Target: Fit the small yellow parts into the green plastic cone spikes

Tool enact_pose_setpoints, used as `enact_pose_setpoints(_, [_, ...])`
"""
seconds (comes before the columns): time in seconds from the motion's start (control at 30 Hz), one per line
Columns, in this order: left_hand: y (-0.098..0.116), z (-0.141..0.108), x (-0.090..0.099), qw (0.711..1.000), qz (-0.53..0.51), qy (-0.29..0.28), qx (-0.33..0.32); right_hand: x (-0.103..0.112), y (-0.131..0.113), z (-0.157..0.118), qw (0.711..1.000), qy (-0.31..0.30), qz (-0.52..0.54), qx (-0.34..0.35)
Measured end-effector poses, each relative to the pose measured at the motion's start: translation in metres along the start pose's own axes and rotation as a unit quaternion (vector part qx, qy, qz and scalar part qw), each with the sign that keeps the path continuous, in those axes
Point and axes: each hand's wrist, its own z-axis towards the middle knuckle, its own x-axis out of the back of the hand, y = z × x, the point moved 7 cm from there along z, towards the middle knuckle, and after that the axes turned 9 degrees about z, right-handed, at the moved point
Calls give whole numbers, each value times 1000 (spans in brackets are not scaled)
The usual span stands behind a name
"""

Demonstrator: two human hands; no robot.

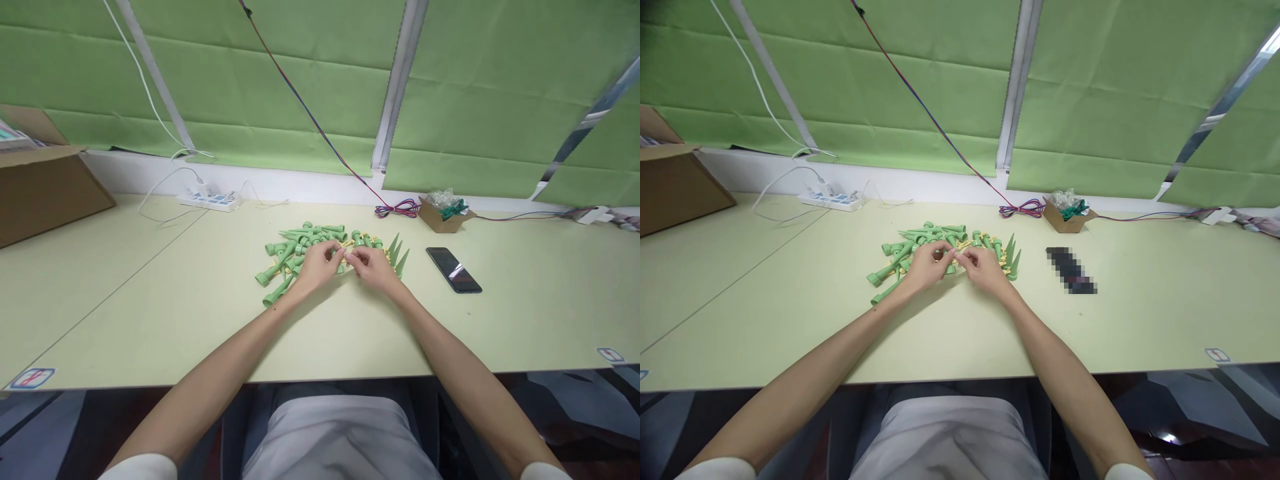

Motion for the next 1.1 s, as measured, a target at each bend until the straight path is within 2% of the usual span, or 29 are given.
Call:
enact_pose_setpoints(0.23, [-3, 0, -2, 1000, -18, -10, 5, 1, -4, -1, 1000, 6, -18, 0])
enact_pose_setpoints(0.7, [-11, 3, -4, 998, -45, -20, 36, 0, 3, 2, 996, -3, 89, 17])
enact_pose_setpoints(1.1, [-4, 1, -2, 1000, -13, -5, -1, 1, -4, -1, 1000, -4, -12, 4])
